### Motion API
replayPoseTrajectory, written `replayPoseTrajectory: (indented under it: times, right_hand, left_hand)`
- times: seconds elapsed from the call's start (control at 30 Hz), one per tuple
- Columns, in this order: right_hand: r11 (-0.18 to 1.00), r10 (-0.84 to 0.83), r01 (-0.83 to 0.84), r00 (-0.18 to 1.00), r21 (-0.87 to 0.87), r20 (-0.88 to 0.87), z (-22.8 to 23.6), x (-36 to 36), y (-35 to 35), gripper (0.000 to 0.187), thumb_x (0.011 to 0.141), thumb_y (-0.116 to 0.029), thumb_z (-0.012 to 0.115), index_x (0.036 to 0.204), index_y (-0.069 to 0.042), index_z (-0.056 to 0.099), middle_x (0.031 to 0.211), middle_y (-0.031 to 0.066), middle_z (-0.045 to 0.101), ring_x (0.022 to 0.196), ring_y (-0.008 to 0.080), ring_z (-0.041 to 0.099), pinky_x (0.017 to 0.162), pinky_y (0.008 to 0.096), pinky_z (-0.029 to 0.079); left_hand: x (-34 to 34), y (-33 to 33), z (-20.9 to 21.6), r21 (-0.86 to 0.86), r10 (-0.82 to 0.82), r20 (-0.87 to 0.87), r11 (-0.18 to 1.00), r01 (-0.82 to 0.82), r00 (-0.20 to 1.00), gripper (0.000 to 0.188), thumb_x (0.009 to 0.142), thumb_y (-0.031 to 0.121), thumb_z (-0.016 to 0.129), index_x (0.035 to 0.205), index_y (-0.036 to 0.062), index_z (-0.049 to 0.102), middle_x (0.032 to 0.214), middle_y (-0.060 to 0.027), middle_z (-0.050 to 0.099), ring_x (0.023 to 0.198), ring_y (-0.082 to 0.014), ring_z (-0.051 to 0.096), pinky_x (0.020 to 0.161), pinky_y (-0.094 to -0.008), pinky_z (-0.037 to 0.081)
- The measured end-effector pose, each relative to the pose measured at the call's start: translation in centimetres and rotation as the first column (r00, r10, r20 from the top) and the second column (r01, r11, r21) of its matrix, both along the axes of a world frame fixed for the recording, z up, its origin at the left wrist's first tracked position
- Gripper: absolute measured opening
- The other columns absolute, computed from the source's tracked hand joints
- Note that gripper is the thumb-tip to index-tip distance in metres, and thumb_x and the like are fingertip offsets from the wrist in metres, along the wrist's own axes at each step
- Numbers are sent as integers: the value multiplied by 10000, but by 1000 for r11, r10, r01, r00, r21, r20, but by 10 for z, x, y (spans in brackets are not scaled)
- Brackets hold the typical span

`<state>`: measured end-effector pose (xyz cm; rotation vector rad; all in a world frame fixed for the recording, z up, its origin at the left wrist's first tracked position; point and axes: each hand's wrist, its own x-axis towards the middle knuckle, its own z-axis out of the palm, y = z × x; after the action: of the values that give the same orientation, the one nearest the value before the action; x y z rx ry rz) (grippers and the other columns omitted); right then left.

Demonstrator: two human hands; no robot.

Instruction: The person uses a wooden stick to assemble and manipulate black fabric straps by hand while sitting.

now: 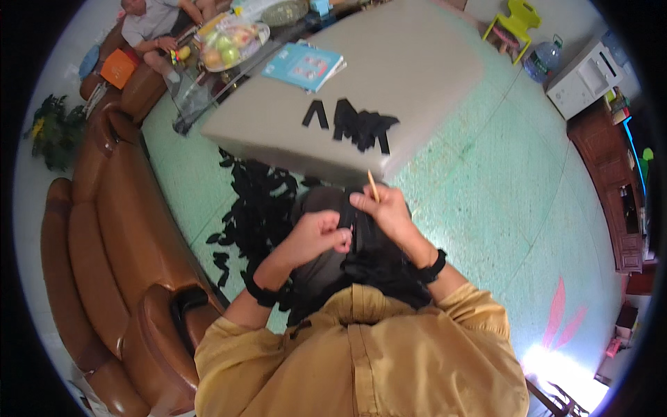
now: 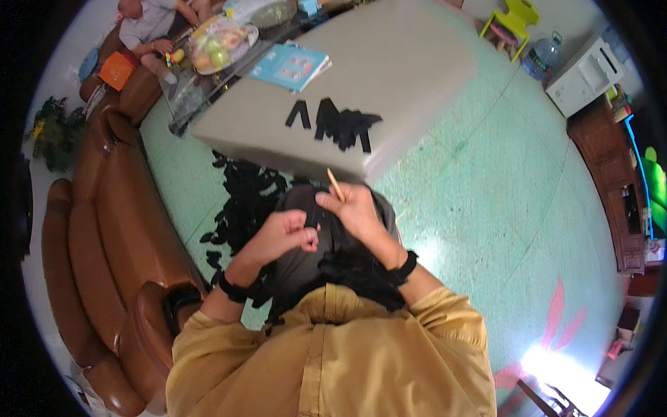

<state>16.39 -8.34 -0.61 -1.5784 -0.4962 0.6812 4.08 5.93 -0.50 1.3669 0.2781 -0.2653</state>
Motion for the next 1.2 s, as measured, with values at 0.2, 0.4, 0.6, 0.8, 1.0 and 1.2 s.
replayPoseTrajectory:
  times: [0.2,0.4,0.6,0.8,1.0,1.2]
  right_hand:
    - [997,75,-75,996,-4,-47,-22,2,6,302,833,-186,660,657,-20,478,590,-39,363,584,61,320,502,251,317]
    - [980,198,-198,976,11,-87,-34,22,11,240,838,-210,659,708,-59,526,639,-78,399,617,37,347,540,217,327]
    - [992,-106,99,990,-75,-91,-12,90,44,338,875,-252,573,1089,9,550,785,50,611,751,136,563,682,286,453]
    - [987,-34,18,995,-160,-97,-65,93,9,230,868,-148,556,987,41,612,795,91,667,743,144,614,741,263,458]
    - [948,218,-236,970,-216,-103,-75,43,-36,157,852,-97,554,895,34,630,725,72,670,725,125,613,725,255,460]
    - [826,395,-437,899,-356,-187,-76,15,-53,153,864,-73,542,910,48,623,761,85,664,732,142,629,730,265,466]
  left_hand:
    - [3,2,-12,49,167,-53,985,-164,985,211,844,57,605,693,42,459,710,-84,604,616,-143,622,523,-222,509]
    - [32,32,-8,-16,293,-49,956,-294,955,114,868,110,579,807,21,544,763,-81,622,681,-149,631,575,-231,525]
    - [54,52,7,209,402,-39,899,-386,915,395,885,236,560,1202,16,474,1102,-81,540,940,-170,575,686,-287,526]
    - [-6,13,-55,487,-249,-114,830,273,962,270,805,94,604,1064,22,580,970,-72,602,820,-163,607,704,-302,500]
    - [-29,-42,-73,869,-353,-40,450,207,935,305,737,14,586,1041,34,581,949,-136,590,962,-308,537,798,-371,457]
    - [-20,-29,-75,794,-306,-46,566,221,951,205,743,23,595,947,18,574,882,-145,571,835,-335,560,717,-414,459]
